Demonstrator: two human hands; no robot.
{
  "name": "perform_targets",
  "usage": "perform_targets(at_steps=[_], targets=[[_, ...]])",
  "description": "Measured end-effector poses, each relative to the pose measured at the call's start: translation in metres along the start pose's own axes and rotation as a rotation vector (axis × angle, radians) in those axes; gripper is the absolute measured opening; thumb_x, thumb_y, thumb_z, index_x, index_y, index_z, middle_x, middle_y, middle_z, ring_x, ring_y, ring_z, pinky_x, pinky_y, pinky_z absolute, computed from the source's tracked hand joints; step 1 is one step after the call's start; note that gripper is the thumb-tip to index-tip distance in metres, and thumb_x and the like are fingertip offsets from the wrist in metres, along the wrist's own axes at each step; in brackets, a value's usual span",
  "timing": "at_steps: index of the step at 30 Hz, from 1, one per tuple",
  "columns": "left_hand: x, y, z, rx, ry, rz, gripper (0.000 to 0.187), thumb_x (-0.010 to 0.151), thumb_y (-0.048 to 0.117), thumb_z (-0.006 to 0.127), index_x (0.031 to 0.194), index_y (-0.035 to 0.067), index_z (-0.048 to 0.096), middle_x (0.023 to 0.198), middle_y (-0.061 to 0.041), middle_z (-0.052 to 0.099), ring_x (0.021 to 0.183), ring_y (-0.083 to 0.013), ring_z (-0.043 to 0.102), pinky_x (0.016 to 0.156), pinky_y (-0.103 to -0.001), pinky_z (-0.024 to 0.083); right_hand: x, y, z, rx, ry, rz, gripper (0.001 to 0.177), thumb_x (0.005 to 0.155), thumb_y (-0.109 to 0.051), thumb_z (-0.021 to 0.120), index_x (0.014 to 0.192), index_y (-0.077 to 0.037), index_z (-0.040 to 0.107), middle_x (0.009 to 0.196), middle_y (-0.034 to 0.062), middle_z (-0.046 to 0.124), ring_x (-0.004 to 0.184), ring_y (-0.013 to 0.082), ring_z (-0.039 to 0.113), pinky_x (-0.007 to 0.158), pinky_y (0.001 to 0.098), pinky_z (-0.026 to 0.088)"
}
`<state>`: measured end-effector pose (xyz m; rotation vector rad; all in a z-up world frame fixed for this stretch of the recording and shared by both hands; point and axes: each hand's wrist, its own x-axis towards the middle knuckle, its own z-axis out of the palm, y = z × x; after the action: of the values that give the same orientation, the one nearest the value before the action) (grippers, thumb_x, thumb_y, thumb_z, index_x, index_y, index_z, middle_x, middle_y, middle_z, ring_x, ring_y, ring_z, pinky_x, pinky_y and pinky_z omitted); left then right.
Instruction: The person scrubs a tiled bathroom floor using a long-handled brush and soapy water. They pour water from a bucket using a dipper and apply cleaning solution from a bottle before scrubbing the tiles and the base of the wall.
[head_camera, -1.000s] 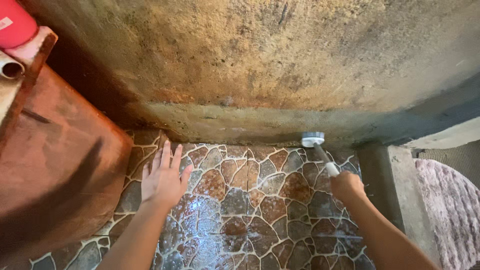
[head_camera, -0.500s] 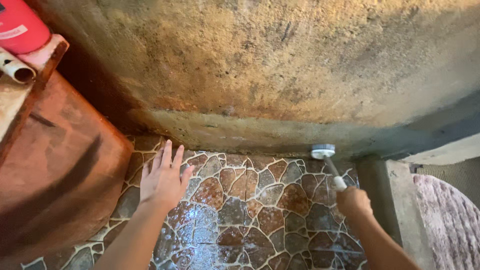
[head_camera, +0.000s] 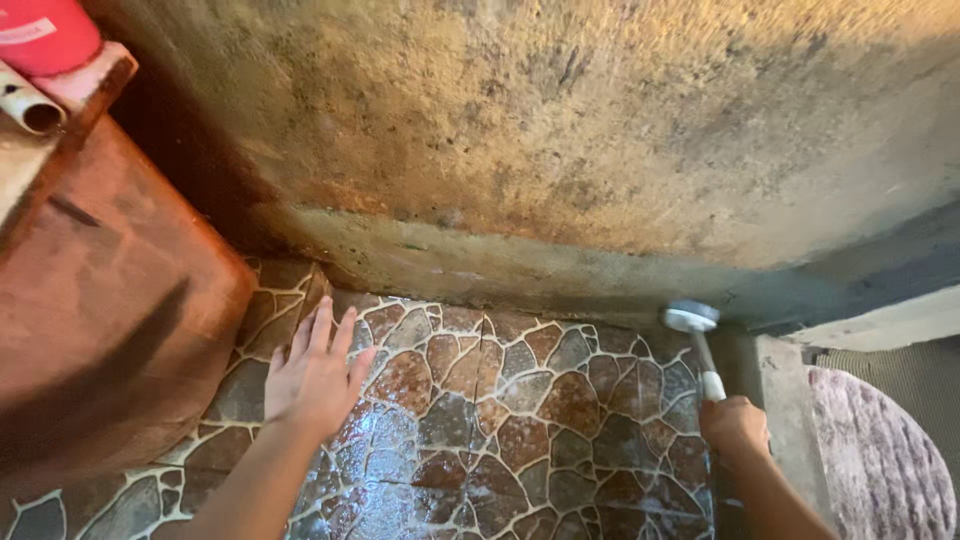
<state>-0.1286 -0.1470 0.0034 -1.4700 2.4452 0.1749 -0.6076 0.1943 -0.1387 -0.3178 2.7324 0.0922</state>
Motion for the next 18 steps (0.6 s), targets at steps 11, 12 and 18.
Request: perform_targets(at_steps=[11,12,18], targets=[[-0.073,0.003,0.014,-0.295,0.007,-0.202,0.074,0.098,0.062,0.034,0.161,0.026,0.02,0.169,-0.006,0.013,0.151,-0.0294,0.024,0.116,-0.052,0.032,-0.13,-0.18,-0.057,0.0,-0.496,-0.535,0.043,0.095,-0.043,0.064,0.116,-0.006,0.064,0.088,0.0193,0.076,0.069,0.0297,0.074,0.059,0.0445,0.057],[-0.08,0.005,0.016,-0.321,0.032,-0.227,0.075,0.098,0.062,0.035,0.161,0.024,0.021,0.169,-0.006,0.014,0.151,-0.0303,0.025,0.116,-0.053,0.033,-0.144,-0.195,-0.069,0.044,-0.523,-0.553,0.041,0.093,-0.039,0.066,0.117,-0.007,0.062,0.087,0.0199,0.075,0.069,0.0308,0.074,0.059,0.0457,0.056],[-0.136,-0.019,0.025,-0.513,0.098,-0.433,0.074,0.097,0.062,0.038,0.159,0.024,0.027,0.169,-0.007,0.018,0.15,-0.0314,0.029,0.113,-0.053,0.037,-0.18,-0.235,-0.086,-0.122,-0.476,-0.79,0.04,0.08,-0.023,0.081,0.114,-0.007,0.066,0.094,0.0203,0.076,0.082,0.0332,0.075,0.075,0.0484,0.059]])
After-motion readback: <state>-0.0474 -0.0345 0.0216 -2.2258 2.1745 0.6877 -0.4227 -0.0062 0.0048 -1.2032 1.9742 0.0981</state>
